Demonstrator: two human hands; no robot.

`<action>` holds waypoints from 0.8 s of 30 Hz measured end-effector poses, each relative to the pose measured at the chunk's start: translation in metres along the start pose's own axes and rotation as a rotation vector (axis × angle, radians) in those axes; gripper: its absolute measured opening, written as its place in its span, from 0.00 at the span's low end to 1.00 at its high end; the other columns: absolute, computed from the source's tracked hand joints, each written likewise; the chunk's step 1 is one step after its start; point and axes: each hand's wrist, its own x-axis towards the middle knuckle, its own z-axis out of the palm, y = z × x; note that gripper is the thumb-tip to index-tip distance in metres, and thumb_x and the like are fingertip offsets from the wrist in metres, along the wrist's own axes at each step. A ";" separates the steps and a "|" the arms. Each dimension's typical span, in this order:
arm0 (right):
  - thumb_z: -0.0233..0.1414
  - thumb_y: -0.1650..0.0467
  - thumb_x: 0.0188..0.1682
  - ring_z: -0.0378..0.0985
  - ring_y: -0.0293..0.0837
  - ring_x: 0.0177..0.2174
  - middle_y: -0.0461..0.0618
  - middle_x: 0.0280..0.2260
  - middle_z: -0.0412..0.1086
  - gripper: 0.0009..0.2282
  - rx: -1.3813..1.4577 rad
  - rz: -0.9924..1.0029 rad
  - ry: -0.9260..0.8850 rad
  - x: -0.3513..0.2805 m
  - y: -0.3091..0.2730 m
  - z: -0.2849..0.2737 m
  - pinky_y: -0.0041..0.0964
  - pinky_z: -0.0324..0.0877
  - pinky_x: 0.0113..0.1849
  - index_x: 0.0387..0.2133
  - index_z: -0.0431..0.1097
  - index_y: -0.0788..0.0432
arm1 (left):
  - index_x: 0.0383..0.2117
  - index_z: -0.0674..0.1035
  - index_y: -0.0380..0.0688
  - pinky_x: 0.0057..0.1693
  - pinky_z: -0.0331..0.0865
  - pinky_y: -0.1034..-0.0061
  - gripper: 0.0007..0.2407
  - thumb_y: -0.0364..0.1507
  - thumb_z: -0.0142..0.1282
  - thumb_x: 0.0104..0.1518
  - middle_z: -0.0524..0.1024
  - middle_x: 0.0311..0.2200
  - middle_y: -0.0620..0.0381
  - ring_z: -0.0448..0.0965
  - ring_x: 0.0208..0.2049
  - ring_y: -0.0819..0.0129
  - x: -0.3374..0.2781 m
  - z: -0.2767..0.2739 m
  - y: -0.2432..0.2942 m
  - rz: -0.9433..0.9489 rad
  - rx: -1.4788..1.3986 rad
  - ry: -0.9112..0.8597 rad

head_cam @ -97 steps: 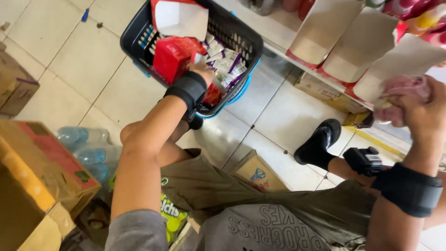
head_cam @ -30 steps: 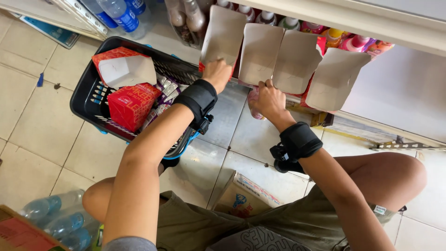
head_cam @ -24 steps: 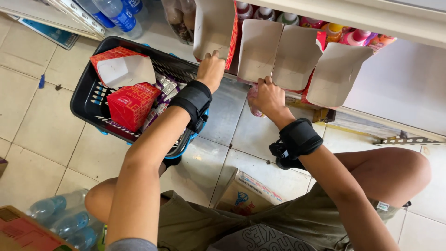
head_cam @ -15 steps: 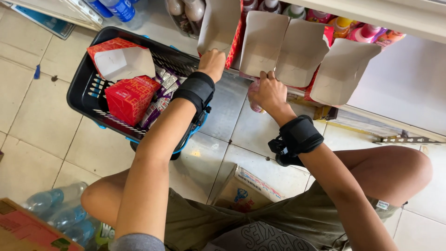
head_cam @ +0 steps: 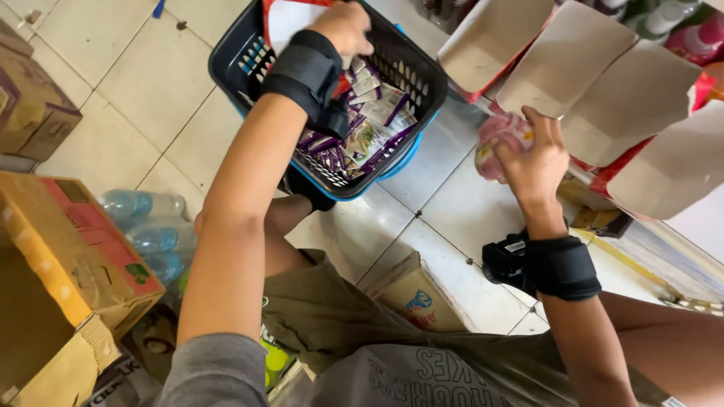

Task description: The person restocks small food packets from a basket into display containers on a low grocery shelf.

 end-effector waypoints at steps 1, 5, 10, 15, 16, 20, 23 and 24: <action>0.65 0.69 0.43 0.79 0.59 0.44 0.58 0.50 0.72 0.25 0.002 -0.005 -0.003 0.000 -0.009 -0.001 0.49 0.75 0.45 0.55 0.71 0.59 | 0.43 0.83 0.41 0.53 0.73 0.54 0.19 0.37 0.69 0.47 0.79 0.43 0.36 0.79 0.45 0.43 -0.013 0.002 -0.018 -0.006 0.000 0.003; 0.66 0.71 0.43 0.79 0.59 0.43 0.59 0.46 0.73 0.22 0.109 -0.050 0.010 0.005 -0.039 -0.011 0.48 0.74 0.46 0.52 0.74 0.60 | 0.46 0.79 0.34 0.57 0.69 0.54 0.27 0.44 0.70 0.48 0.76 0.49 0.34 0.76 0.52 0.41 -0.050 0.016 -0.081 -0.321 0.125 -0.087; 0.66 0.71 0.41 0.79 0.58 0.44 0.60 0.46 0.73 0.23 0.137 -0.106 -0.006 0.002 -0.051 -0.013 0.47 0.74 0.47 0.53 0.74 0.60 | 0.58 0.77 0.32 0.67 0.69 0.59 0.41 0.52 0.70 0.40 0.75 0.58 0.33 0.77 0.62 0.46 -0.066 0.024 -0.120 -0.583 -0.084 -0.314; 0.68 0.69 0.40 0.79 0.57 0.42 0.60 0.45 0.74 0.22 0.083 -0.048 -0.040 -0.007 -0.051 -0.017 0.45 0.74 0.45 0.50 0.74 0.61 | 0.71 0.47 0.59 0.65 0.56 0.42 0.59 0.51 0.76 0.29 0.55 0.65 0.31 0.58 0.65 0.34 -0.058 0.063 -0.140 -0.659 0.180 -0.362; 0.68 0.69 0.40 0.79 0.57 0.42 0.60 0.45 0.74 0.22 0.073 -0.045 -0.032 -0.010 -0.051 -0.019 0.45 0.74 0.45 0.50 0.74 0.61 | 0.71 0.47 0.59 0.65 0.56 0.42 0.59 0.51 0.76 0.29 0.55 0.65 0.31 0.58 0.65 0.34 -0.053 0.075 -0.150 -0.647 0.179 -0.359; 0.67 0.69 0.39 0.80 0.57 0.41 0.58 0.44 0.74 0.22 0.101 -0.037 -0.045 -0.020 -0.053 -0.025 0.44 0.75 0.44 0.49 0.75 0.59 | 0.71 0.51 0.63 0.64 0.59 0.39 0.51 0.48 0.70 0.35 0.59 0.65 0.34 0.60 0.65 0.37 -0.059 0.081 -0.141 -0.772 0.099 -0.262; 0.67 0.68 0.38 0.80 0.56 0.40 0.58 0.43 0.74 0.23 0.115 -0.023 -0.061 -0.026 -0.057 -0.031 0.44 0.74 0.43 0.49 0.74 0.59 | 0.68 0.59 0.68 0.66 0.53 0.31 0.41 0.56 0.62 0.44 0.61 0.66 0.40 0.61 0.67 0.39 -0.045 0.121 -0.195 -0.949 -0.055 -0.072; 0.67 0.68 0.37 0.79 0.56 0.39 0.58 0.42 0.74 0.23 0.114 -0.024 -0.067 -0.025 -0.059 -0.035 0.44 0.74 0.42 0.49 0.74 0.59 | 0.67 0.65 0.69 0.68 0.50 0.24 0.37 0.65 0.56 0.52 0.66 0.66 0.42 0.64 0.67 0.39 -0.026 0.141 -0.228 -1.025 -0.167 0.081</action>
